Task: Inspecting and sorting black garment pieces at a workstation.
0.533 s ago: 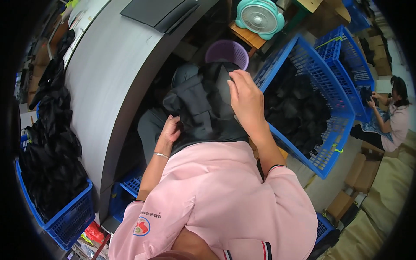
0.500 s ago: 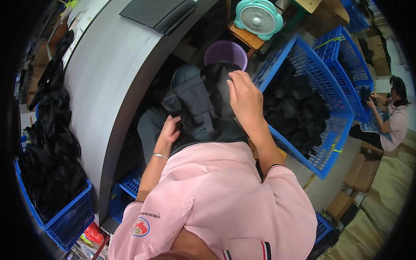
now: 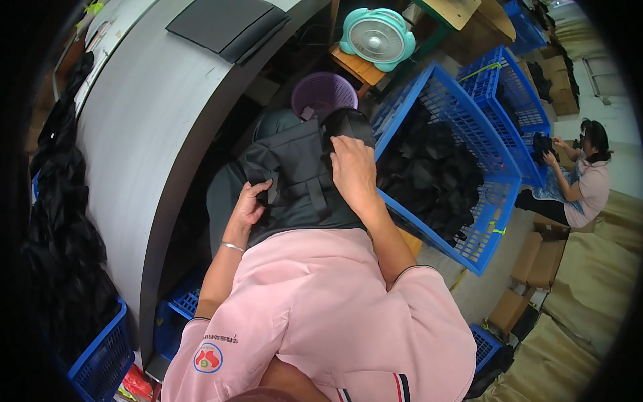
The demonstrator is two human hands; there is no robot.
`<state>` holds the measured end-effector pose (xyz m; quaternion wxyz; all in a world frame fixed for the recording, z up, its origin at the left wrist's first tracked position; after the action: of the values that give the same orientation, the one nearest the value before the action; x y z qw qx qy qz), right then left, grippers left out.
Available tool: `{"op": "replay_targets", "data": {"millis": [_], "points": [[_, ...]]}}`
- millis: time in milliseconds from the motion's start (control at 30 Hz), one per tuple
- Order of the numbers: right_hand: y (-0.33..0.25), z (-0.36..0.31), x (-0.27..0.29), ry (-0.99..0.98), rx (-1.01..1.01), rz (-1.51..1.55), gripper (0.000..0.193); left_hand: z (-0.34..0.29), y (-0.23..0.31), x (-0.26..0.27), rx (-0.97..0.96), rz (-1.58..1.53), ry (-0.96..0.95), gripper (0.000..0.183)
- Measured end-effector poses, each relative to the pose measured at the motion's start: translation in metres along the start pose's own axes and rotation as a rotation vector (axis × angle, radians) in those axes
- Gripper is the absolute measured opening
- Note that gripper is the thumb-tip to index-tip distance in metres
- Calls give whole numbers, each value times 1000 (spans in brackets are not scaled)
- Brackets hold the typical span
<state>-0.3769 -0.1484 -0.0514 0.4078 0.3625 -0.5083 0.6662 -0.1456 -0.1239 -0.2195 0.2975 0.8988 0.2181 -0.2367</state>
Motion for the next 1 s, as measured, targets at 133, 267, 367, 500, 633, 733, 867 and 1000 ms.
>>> {"op": "replay_targets", "data": {"millis": [133, 267, 367, 500, 633, 733, 867, 1000], "points": [[1, -2, 12, 43, -80, 167, 24, 8, -5, 6, 28, -30, -4, 34], [22, -1, 51, 263, -246, 426, 18, 7, -1, -4, 25, -40, -80, 34], [30, 3, 69, 386, -309, 465, 15, 14, -2, 6, 35, -29, -96, 35], [40, -2, 66, 389, -376, 569, 14, 11, -2, 7, 49, -42, -63, 36], [36, -4, 60, 387, -360, 644, 14, 12, -5, 8, 35, -55, -96, 36], [28, -4, 65, 391, -337, 696, 15, 17, -9, 14, 40, -46, -111, 35], [22, -4, 68, 391, -292, 745, 15, 19, -11, 18, 34, -4, -90, 33], [21, -3, 67, 359, -289, 754, 16, 15, -9, 12, 42, -4, -98, 32]]}}
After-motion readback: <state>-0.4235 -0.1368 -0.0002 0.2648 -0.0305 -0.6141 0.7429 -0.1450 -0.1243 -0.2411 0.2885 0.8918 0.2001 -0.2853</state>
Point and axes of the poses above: each hand's wrist, its own z-axis towards the middle knuckle, its own x-axis out of the back of the hand, y = z × x, the point moved 7 cm from there along z, towards the middle knuckle, and after that the axes turned 1 degree about x, right-handed, at the moved point
